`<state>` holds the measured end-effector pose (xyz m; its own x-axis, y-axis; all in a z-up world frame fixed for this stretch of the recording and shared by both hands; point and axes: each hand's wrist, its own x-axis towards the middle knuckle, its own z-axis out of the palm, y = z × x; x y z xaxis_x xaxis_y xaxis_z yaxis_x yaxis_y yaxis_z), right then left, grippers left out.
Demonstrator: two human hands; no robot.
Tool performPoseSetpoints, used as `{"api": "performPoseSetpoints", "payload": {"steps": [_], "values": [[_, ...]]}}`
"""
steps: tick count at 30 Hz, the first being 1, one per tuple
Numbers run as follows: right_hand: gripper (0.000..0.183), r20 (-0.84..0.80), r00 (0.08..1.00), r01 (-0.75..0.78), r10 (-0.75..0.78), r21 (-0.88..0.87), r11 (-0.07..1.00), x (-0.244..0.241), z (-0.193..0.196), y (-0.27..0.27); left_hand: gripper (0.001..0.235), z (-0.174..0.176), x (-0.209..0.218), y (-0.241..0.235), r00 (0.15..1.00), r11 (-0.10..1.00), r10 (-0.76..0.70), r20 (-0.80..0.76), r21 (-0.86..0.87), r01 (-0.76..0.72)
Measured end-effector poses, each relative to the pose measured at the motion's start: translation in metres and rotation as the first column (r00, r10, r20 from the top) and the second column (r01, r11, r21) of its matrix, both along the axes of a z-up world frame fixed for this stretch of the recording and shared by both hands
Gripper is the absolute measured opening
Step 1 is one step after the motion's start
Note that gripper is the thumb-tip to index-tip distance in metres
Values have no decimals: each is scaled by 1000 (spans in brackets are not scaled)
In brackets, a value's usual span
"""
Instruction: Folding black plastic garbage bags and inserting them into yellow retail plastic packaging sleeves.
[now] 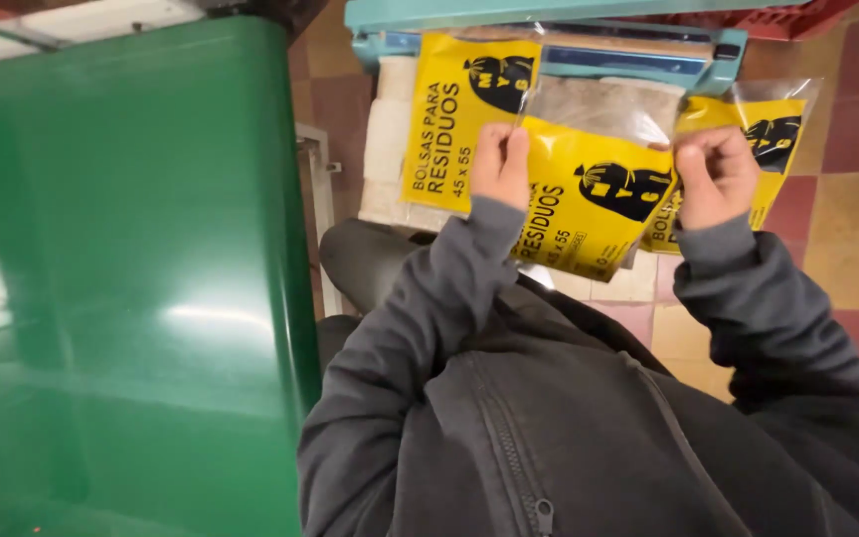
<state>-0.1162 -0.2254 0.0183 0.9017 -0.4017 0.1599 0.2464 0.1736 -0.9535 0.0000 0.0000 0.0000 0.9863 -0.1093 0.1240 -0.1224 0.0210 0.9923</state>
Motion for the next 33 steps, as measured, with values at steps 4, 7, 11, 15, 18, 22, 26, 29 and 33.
{"api": "performPoseSetpoints", "payload": {"steps": [4,7,11,15,18,22,26,29,33], "values": [[7,-76,977,175,-201,-262,949,30,-64,-30,15,-22,39,-34,1000,991,-25,16,135,22],[15,-77,950,287,-302,-162,944,57,-90,-43,21,-22,69,-47,995,932,-64,71,361,34],[8,-70,899,363,-432,-430,826,78,-81,-41,26,-34,97,-57,978,742,-106,178,669,-41],[30,-98,903,361,-418,-353,863,92,-70,-38,24,-56,111,-60,956,670,-164,244,739,-74],[39,-120,867,335,-484,-579,744,99,-73,-44,24,-56,113,-62,921,671,-200,335,731,-120],[32,-61,858,347,-510,-664,663,104,-71,-50,21,-57,118,-64,908,652,-218,357,745,-137],[27,-59,828,311,-557,-778,545,104,-70,-55,22,-60,119,-66,911,676,-206,356,725,-131],[26,-33,833,301,-552,-811,502,103,-76,-59,27,-56,107,-57,936,645,-211,282,759,-83],[24,11,825,318,-565,-836,447,103,-87,-63,49,-5,78,-37,863,450,-239,444,839,-307]]}}
